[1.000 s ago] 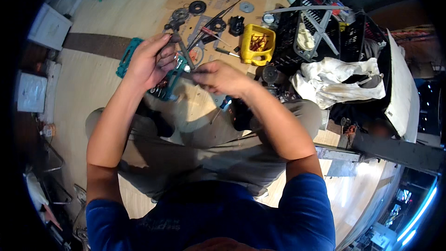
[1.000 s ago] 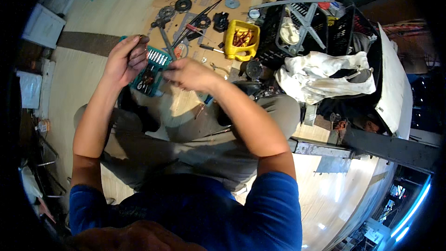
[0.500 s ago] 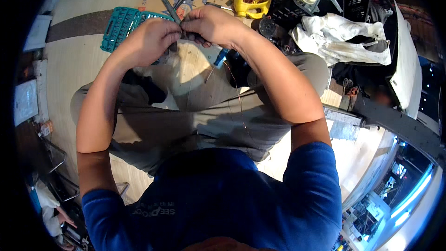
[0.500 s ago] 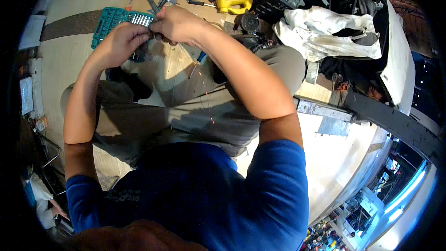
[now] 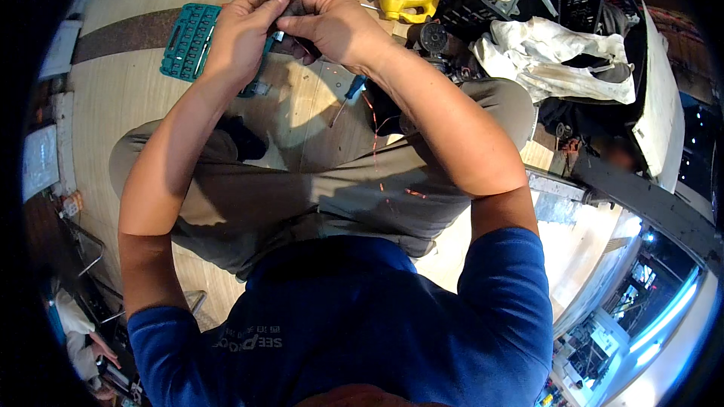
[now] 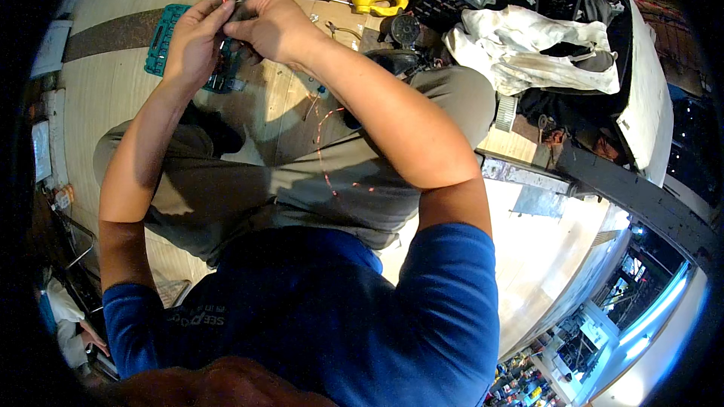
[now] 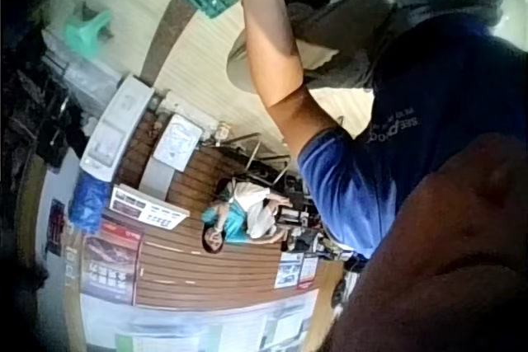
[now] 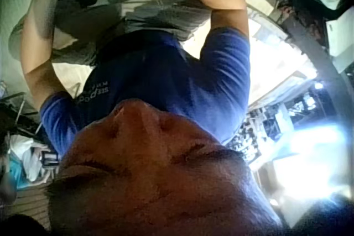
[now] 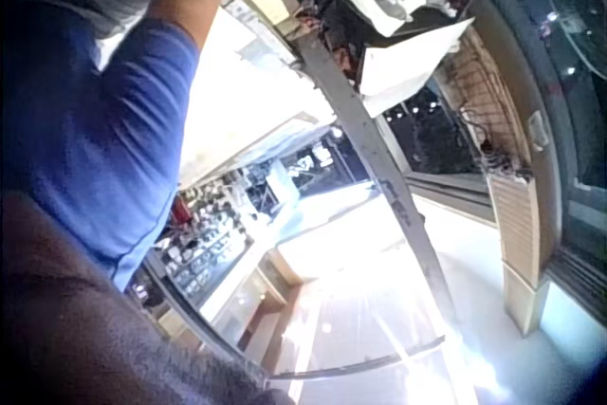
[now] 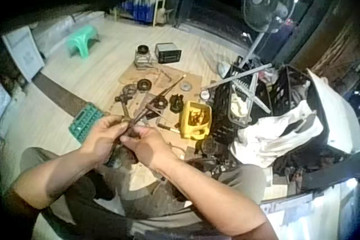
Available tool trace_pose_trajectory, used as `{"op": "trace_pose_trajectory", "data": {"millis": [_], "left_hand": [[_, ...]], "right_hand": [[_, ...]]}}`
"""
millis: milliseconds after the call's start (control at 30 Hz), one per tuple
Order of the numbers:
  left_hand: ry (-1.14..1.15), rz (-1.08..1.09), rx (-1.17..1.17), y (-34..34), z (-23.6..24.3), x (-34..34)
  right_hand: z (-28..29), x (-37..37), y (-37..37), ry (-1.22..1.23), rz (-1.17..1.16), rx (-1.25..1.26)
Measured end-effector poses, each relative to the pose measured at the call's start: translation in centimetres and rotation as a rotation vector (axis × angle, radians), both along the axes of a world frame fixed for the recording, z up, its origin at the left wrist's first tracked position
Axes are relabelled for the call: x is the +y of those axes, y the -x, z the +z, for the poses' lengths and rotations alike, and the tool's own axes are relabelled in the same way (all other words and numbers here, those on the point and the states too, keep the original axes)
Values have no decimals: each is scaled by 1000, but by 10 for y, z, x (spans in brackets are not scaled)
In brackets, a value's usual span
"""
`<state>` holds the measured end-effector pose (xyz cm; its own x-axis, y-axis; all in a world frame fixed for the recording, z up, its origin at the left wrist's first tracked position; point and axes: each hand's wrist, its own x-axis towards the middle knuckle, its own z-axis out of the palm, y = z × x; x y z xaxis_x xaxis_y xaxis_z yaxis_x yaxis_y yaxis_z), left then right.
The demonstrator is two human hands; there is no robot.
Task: The person manipulates the copper wiring of a disassembled fan motor by hand and with pliers, then twists the ends of two wires together.
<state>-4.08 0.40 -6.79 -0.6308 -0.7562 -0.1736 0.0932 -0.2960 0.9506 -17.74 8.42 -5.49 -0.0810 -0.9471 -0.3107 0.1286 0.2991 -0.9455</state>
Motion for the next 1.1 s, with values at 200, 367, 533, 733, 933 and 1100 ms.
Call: {"op": "trace_pose_trajectory", "data": {"millis": [200,367,533,733,933,1100], "left_hand": [[-11,21,89,1,5,-17],[-62,84,139,-3,10,-34],[11,97,147,-8,25,-43],[-101,272,283,-11,29,-67],[-187,423,366,-60,-11,-158],[-314,463,441,-65,-21,-198]], "right_hand": [[35,8,35,28,373,442],[52,39,70,-43,556,597],[57,94,65,-311,500,164],[69,150,67,-340,39,212],[88,222,83,-277,-252,-94],[89,269,96,-164,-381,303]]}}
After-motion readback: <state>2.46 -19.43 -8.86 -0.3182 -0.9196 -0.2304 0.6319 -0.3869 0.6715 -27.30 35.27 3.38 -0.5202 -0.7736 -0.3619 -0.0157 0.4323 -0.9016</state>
